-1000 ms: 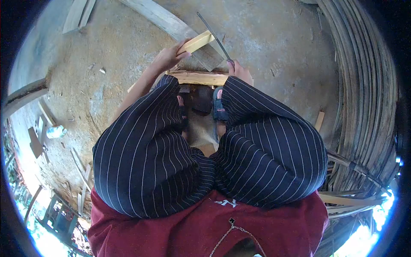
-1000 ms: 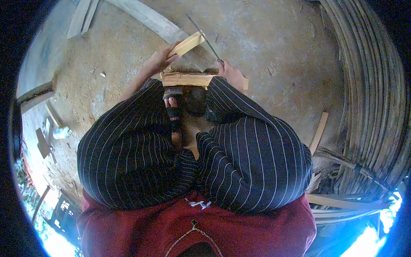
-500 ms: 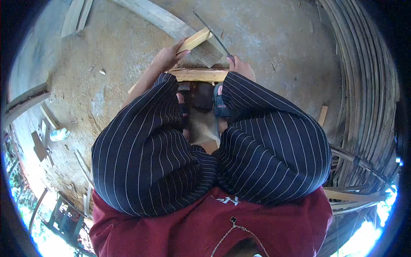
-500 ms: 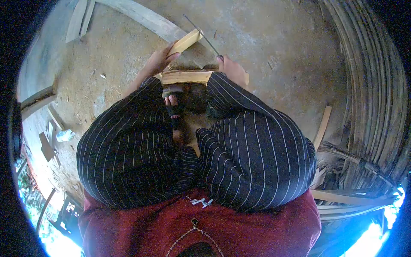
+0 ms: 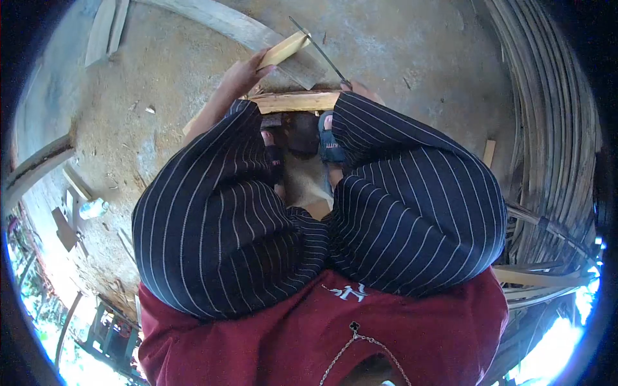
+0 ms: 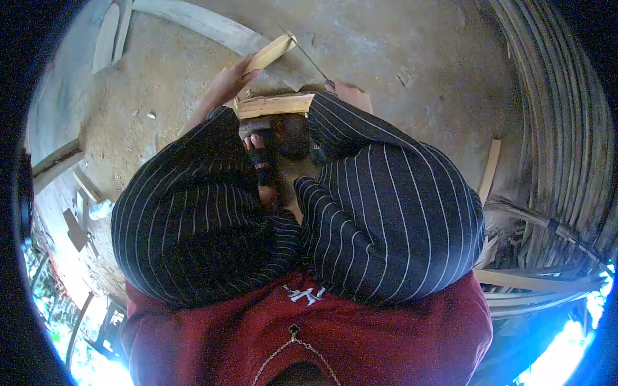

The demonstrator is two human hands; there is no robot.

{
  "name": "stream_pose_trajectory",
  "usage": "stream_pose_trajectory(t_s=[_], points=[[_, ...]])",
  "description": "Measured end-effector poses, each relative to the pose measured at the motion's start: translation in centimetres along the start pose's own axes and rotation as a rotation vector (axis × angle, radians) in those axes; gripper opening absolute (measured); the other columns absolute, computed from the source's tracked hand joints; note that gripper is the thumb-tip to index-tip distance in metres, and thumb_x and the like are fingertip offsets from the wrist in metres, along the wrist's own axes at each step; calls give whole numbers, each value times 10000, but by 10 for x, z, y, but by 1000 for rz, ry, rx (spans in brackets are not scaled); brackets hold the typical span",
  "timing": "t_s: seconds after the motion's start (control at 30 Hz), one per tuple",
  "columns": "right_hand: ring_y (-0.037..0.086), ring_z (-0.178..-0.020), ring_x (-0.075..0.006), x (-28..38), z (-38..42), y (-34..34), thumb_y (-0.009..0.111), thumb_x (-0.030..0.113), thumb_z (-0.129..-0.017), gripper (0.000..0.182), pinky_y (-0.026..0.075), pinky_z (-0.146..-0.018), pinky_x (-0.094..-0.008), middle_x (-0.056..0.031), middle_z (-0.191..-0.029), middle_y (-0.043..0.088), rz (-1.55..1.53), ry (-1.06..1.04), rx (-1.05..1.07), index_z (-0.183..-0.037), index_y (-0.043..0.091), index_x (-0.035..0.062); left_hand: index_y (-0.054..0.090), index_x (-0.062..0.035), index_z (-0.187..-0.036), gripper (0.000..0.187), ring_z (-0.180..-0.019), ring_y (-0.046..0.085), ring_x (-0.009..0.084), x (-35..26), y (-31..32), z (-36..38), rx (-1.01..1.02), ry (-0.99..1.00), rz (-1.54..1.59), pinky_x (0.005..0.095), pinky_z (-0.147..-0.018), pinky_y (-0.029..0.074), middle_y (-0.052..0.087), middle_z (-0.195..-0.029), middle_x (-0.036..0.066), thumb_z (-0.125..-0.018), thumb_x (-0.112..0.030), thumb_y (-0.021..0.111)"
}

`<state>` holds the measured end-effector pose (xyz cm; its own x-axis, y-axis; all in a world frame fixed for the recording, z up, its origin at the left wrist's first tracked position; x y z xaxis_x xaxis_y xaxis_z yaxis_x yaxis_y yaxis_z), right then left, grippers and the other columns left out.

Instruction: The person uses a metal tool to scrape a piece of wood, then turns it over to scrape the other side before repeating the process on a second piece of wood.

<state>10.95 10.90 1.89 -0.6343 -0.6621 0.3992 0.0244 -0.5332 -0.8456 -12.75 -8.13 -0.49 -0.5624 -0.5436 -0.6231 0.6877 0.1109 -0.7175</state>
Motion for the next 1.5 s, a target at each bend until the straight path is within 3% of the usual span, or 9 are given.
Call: stream_pose_trajectory(t_s=[0.13, 0.33, 0.53, 0.57, 0.67, 0.87, 1.07, 1.33, 1.5], points=[[618, -835, -421, 44, -10, -15, 416, 398, -947, 344, 488, -704, -513, -192, -882, 648, -23, 167, 33, -1001, 576, 99, 351, -217, -1380, 558, -925, 583, 452, -15, 3, 6, -5, 76, -31, 523, -756, 467, 627, -1014, 229, -903, -466, 497], [625, -781, -411, 44, -42, -1, 406, 392, -949, 348, 492, -676, -513, -208, -793, 642, -51, 19, -48, -973, 574, 89, 317, -256, -1409, 585, -945, 585, 443, -5, 21, 3, -152, 83, 64, 500, -773, 477, 624, -1036, 231, -898, -466, 507], [642, -750, -378, 24, -9, -2, 453, 415, -930, 359, 495, -653, -477, -183, -787, 647, 61, 145, 43, -945, 584, 81, 258, -337, -1437, 657, -939, 599, 436, 0, 21, 1, -179, 104, 93, 480, -772, 481, 635, -1008, 231, -867, -535, 519], [648, -754, -357, 8, -2, 7, 478, 412, -921, 338, 494, -651, -459, -169, -791, 651, 59, 29, -13, -933, 592, 94, 253, -343, -1437, 656, -932, 599, 441, 2, 20, 0, -138, 74, 79, 485, -768, 480, 636, -999, 232, -868, -536, 517], [640, -753, -395, -17, -11, 44, 411, 481, -923, 407, 486, -663, -521, -230, -761, 631, -216, 43, -16, -930, 558, 103, 236, -361, -1438, 652, -912, 599, 454, 3, 17, 1, -57, 26, 43, 496, -757, 479, 641, -974, 236, -873, -537, 509], [635, -816, -384, 31, -13, 8, 438, 402, -939, 361, 499, -709, -464, -195, -835, 647, -63, 165, 47, -922, 599, 80, 225, -376, -1434, 626, -896, 606, 452, 4, 3, 1, -123, 55, -65, 502, -720, 493, 643, -962, 244, -888, -526, 491], [626, -805, -407, 46, -40, -8, 419, 396, -946, 381, 486, -701, -513, -230, -842, 639, -117, 23, -10, -959, 604, 63, 239, -408, -1420, 600, -864, 627, 425, -24, 11, 10, -81, 11, -218, 509, -701, 508, 647, -947, 239, -889, -506, 500], [617, -793, -438, 42, -13, -12, 424, 379, -942, 387, 490, -698, -521, -248, -819, 631, -136, 68, -74, -960, 619, 45, 216, -316, -1455, 675, -895, 612, 448, 15, 18, -9, -135, 117, 101, 479, -736, 494, 636, -1001, 253, -883, -524, 505], [618, -799, -438, 24, -1, -4, 426, 378, -942, 387, 491, -703, -520, -249, -825, 632, -103, 64, -49, -959, 618, 43, 246, -303, -1447, 666, -883, 616, 448, 5, 11, -3, -26, -51, 71, 487, -735, 497, 627, -1022, 257, -879, -529, 508]])
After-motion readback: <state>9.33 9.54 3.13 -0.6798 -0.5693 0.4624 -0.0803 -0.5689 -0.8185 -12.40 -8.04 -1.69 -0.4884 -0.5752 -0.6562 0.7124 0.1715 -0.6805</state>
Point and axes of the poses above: each hand's wrist, its own z-axis away from the middle knuckle, its own y-axis out of the palm, x = y × z, the point moved 2 cm from there along -z, towards the middle knuckle
